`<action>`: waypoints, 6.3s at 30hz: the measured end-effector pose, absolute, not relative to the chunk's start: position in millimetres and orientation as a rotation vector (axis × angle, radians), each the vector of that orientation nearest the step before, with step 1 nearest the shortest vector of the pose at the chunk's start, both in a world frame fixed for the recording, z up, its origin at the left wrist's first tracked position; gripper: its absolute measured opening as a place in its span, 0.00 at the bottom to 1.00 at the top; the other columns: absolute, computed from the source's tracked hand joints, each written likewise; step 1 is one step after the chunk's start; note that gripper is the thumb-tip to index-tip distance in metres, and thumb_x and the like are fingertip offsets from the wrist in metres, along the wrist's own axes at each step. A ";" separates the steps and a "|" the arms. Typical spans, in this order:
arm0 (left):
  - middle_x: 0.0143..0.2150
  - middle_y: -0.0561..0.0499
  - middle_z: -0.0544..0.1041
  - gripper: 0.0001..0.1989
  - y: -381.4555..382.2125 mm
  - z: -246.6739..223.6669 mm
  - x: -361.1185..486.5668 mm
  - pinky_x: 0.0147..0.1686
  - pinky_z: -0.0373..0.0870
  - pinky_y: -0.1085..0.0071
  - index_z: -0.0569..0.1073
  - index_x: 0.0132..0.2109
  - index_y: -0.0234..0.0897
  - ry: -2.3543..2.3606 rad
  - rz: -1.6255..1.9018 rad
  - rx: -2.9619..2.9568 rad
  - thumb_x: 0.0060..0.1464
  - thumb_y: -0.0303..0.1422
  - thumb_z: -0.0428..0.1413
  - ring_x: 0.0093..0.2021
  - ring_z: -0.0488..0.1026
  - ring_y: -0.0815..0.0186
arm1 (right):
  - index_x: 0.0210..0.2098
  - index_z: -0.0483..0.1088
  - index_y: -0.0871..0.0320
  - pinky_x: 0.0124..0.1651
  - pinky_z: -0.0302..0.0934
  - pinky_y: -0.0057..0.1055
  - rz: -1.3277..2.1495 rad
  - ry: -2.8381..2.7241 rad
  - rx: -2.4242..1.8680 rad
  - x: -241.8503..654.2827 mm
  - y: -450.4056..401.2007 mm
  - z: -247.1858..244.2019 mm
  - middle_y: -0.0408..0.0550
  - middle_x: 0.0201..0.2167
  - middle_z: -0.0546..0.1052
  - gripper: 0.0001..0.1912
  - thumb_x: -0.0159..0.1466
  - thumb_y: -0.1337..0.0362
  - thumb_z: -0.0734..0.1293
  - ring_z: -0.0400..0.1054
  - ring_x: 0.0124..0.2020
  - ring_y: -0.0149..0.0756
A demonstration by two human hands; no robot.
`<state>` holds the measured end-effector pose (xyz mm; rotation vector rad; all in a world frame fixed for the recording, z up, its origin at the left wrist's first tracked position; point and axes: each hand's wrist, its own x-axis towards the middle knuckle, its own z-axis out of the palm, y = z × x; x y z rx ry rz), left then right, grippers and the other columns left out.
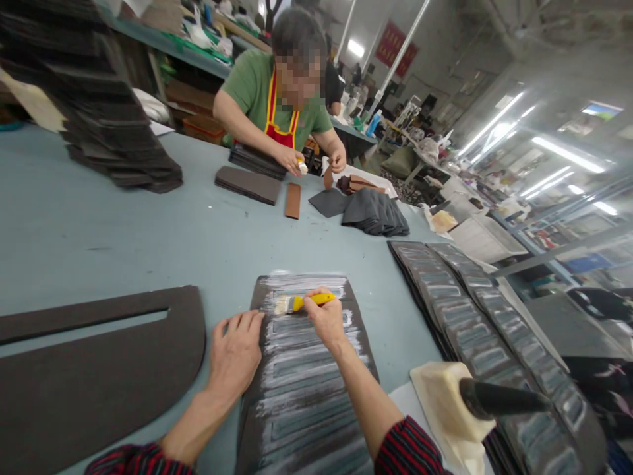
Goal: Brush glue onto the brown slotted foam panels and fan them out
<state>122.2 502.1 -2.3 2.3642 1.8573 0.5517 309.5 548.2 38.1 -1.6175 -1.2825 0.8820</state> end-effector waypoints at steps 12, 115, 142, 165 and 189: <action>0.54 0.43 0.74 0.21 499.2 -6.1 122.9 0.51 0.56 0.56 0.71 0.54 0.35 1.871 0.527 2.398 0.58 0.22 0.42 0.52 0.67 0.56 | 0.30 0.70 0.56 0.28 0.54 0.24 0.711 -1.465 -1.585 291.8 538.4 49.7 0.36 0.20 0.67 0.08 0.58 0.59 0.63 0.58 0.21 0.27; 0.52 0.41 0.73 0.19 540.4 -2.1 132.9 0.51 0.55 0.55 0.69 0.55 0.35 1.960 0.578 2.370 0.58 0.28 0.44 0.50 0.65 0.54 | 0.29 0.71 0.55 0.26 0.51 0.24 0.440 -1.260 -1.726 346.5 595.6 49.0 0.35 0.16 0.64 0.09 0.54 0.60 0.61 0.57 0.19 0.27; 0.48 0.48 0.76 0.16 486.6 -5.8 113.7 0.50 0.55 0.56 0.71 0.49 0.43 1.750 0.648 2.275 0.60 0.27 0.42 0.49 0.68 0.58 | 0.29 0.70 0.56 0.29 0.55 0.23 0.772 -1.208 -1.527 314.0 492.4 55.6 0.37 0.23 0.68 0.06 0.56 0.62 0.64 0.59 0.24 0.27; 0.50 0.47 0.75 0.15 475.9 -11.8 113.6 0.50 0.59 0.59 0.70 0.49 0.41 1.761 0.759 2.087 0.61 0.30 0.42 0.51 0.67 0.59 | 0.30 0.70 0.57 0.28 0.53 0.26 0.408 -1.187 -1.797 387.6 460.9 55.1 0.37 0.19 0.66 0.09 0.59 0.57 0.63 0.57 0.21 0.28; 0.51 0.46 0.76 0.13 432.6 -16.5 118.5 0.53 0.56 0.58 0.72 0.48 0.39 1.733 0.747 2.319 0.59 0.28 0.48 0.54 0.67 0.58 | 0.29 0.69 0.54 0.33 0.55 0.25 0.684 -1.497 -1.568 279.6 453.8 51.0 0.39 0.22 0.69 0.07 0.60 0.62 0.61 0.61 0.24 0.29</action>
